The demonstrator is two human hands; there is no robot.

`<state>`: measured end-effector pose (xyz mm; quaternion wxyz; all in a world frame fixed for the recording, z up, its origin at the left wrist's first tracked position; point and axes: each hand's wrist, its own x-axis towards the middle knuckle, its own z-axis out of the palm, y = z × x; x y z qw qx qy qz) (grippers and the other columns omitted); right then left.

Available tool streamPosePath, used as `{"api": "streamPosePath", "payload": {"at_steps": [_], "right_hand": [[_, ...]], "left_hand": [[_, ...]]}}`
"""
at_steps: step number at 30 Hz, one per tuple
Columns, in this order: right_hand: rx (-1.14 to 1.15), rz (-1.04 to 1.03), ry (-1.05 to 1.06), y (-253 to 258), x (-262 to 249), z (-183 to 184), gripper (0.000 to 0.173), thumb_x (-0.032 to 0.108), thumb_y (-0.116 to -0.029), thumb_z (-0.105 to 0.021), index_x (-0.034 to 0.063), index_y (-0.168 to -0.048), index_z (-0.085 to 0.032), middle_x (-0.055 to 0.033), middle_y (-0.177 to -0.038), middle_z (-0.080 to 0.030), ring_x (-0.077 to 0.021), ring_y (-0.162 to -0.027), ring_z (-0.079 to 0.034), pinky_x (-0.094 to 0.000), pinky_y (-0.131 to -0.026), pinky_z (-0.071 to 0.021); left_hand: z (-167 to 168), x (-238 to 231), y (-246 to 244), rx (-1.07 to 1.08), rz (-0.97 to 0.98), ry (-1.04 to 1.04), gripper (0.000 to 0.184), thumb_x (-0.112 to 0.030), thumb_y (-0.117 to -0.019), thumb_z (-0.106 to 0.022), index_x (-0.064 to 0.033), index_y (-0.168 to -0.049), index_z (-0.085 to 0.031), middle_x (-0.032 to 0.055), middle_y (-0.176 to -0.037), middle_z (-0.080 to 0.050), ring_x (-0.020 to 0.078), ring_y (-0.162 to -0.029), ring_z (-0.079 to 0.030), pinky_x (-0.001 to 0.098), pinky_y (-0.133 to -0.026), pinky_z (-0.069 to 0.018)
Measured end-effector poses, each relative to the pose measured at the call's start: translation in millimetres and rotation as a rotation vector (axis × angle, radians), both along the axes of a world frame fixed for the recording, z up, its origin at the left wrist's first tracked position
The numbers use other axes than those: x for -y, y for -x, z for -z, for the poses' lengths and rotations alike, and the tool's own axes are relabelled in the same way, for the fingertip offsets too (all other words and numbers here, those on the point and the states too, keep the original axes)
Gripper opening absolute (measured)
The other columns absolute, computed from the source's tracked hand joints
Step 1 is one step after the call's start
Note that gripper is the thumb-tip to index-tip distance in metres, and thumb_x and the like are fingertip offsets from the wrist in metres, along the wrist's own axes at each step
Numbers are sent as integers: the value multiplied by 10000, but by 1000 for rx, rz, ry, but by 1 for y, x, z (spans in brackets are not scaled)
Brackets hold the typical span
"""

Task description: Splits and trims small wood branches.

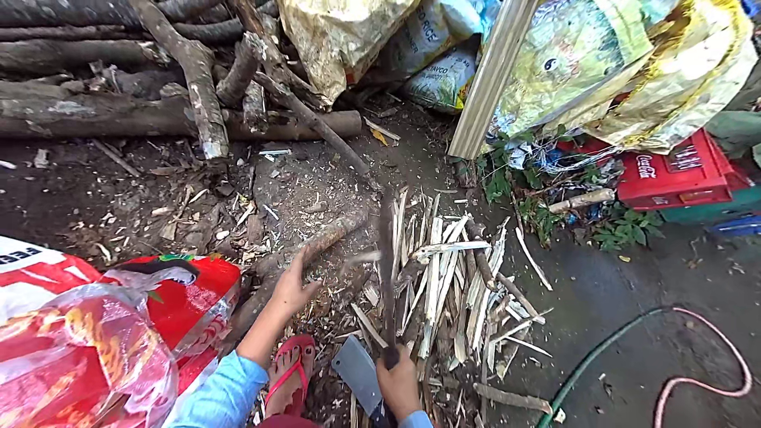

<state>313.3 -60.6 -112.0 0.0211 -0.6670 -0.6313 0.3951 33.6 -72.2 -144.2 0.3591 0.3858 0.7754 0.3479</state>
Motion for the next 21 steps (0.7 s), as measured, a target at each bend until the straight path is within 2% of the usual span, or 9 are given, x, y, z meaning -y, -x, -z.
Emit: {"api": "streamPosePath", "payload": {"at_steps": [1, 2, 4, 7, 10, 14, 15, 18, 21], "right_hand": [[56, -14, 105, 1, -9, 6, 424, 128, -923, -707, -75, -1284, -612, -271, -1050, -706, -398, -997, -700, -569, -927, -540], [65, -15, 154, 2, -19, 8, 428, 126, -921, -710, -62, -1292, -611, -263, -1062, -704, -390, -1006, -694, -565, -931, -535], [2, -14, 139, 2, -33, -2, 388, 117, -894, -731, -58, -1224, -628, -222, -954, -692, -341, -871, -685, -533, -832, -550], [-118, 20, 1, -3, -25, -23, 391, 105, -866, -747, -83, -1191, -636, -200, -859, -682, -298, -755, -675, -502, -753, -560], [-119, 59, -121, 0, 0, -18, 409, 88, -880, -741, -131, -1208, -631, -259, -896, -695, -364, -822, -691, -550, -807, -556], [117, 10, 172, 9, -10, 18, 435, 147, -945, -687, -36, -1330, -598, -252, -1095, -711, -383, -1050, -698, -553, -955, -534], [102, -1, 179, 10, -18, 14, 426, 142, -933, -699, -38, -1307, -608, -248, -1071, -710, -379, -1021, -698, -555, -933, -536], [-80, 11, 119, 3, -29, -8, 356, 110, -867, -749, -50, -1164, -633, -182, -863, -686, -288, -741, -687, -488, -747, -577], [-213, 70, -76, -1, -13, -26, 400, 116, -858, -749, -90, -1181, -634, -166, -800, -676, -241, -661, -665, -459, -693, -578]], "left_hand": [[0, 3, -1, 0, -16, 1, 890, -96, -904, -764, 6, -1611, -233, 251, -1580, -418, 373, -1446, -454, 498, -1202, -372], [0, 3, -3, -1, -28, -4, 881, -94, -906, -762, 4, -1609, -240, 249, -1574, -427, 374, -1440, -461, 495, -1200, -376], [-4, 4, -5, 6, -36, -8, 869, -85, -919, -749, 2, -1612, -233, 249, -1574, -428, 378, -1441, -460, 495, -1201, -372], [-10, 9, -4, 9, -57, -56, 836, -69, -924, -736, 28, -1597, -251, 264, -1540, -461, 393, -1405, -493, 501, -1175, -399], [-10, 16, 2, 13, -90, -67, 776, -83, -947, -711, 48, -1580, -280, 272, -1513, -489, 403, -1385, -510, 505, -1153, -418], [-10, 16, 2, 25, -100, -22, 726, -86, -971, -686, 23, -1577, -302, 255, -1481, -528, 371, -1368, -539, 487, -1145, -434], [-11, 15, 1, 27, -94, -21, 722, -86, -973, -686, 22, -1577, -305, 257, -1475, -534, 369, -1363, -546, 484, -1146, -436], [-11, 20, -1, 33, -74, -33, 711, -70, -973, -677, 26, -1574, -309, 266, -1457, -547, 375, -1339, -566, 476, -1135, -450], [-7, 24, 4, 46, -99, -75, 685, -61, -970, -672, 33, -1560, -337, 266, -1421, -578, 376, -1307, -593, 481, -1118, -463]]}}
